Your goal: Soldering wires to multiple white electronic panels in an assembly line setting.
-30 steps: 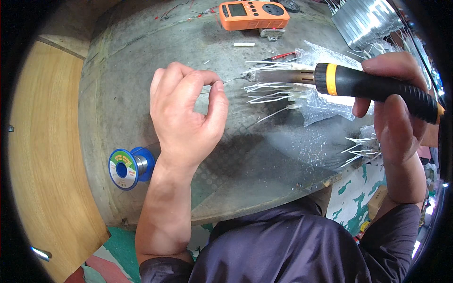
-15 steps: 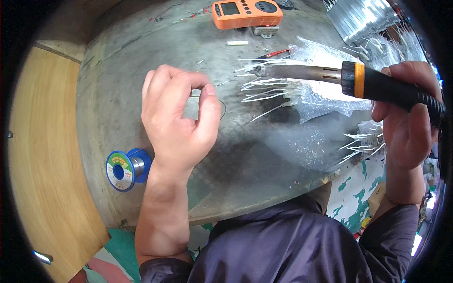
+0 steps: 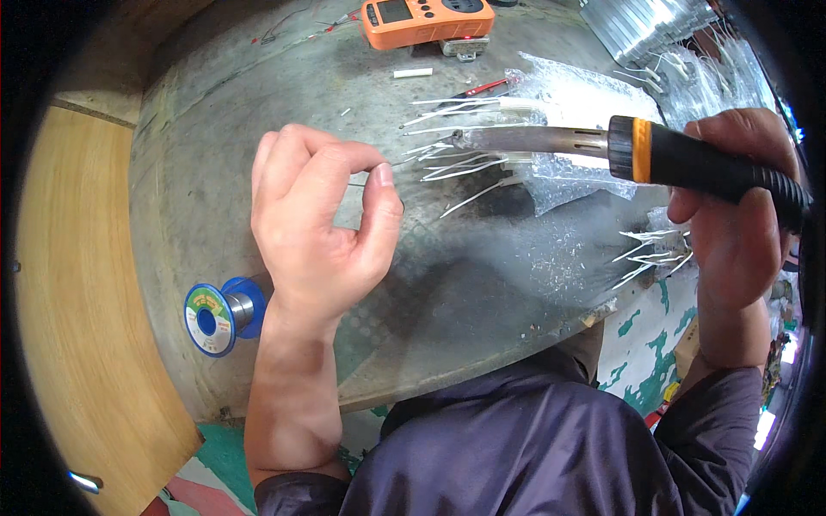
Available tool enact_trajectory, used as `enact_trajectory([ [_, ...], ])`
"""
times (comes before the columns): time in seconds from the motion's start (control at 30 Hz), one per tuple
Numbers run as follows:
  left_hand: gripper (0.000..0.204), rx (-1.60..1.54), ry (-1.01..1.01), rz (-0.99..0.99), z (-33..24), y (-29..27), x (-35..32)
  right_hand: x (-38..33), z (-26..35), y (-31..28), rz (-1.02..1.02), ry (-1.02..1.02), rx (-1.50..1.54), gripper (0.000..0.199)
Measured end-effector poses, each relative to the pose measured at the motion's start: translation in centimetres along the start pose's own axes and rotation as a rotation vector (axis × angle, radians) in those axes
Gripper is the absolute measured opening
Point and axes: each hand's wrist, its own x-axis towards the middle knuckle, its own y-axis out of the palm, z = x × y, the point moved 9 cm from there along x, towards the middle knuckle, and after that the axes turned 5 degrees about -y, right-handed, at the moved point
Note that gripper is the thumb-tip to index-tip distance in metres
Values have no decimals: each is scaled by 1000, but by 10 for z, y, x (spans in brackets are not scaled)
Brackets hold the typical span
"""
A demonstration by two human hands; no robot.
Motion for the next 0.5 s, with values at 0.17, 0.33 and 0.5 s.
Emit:
enact_trajectory([
  [0.17, 14, 6, 4, 9, 0, 3, -1, 1, -3, 7, 80, 4, -66, 50],
  [0.33, 14, 13, 14, -3, 0, 3, -1, 1, -5, 11, 64, 4, -32, 50],
  [0.5, 14, 20, 15, 8, 0, 2, -1, -1, -6, 11, 83, 31, -33, 51],
])
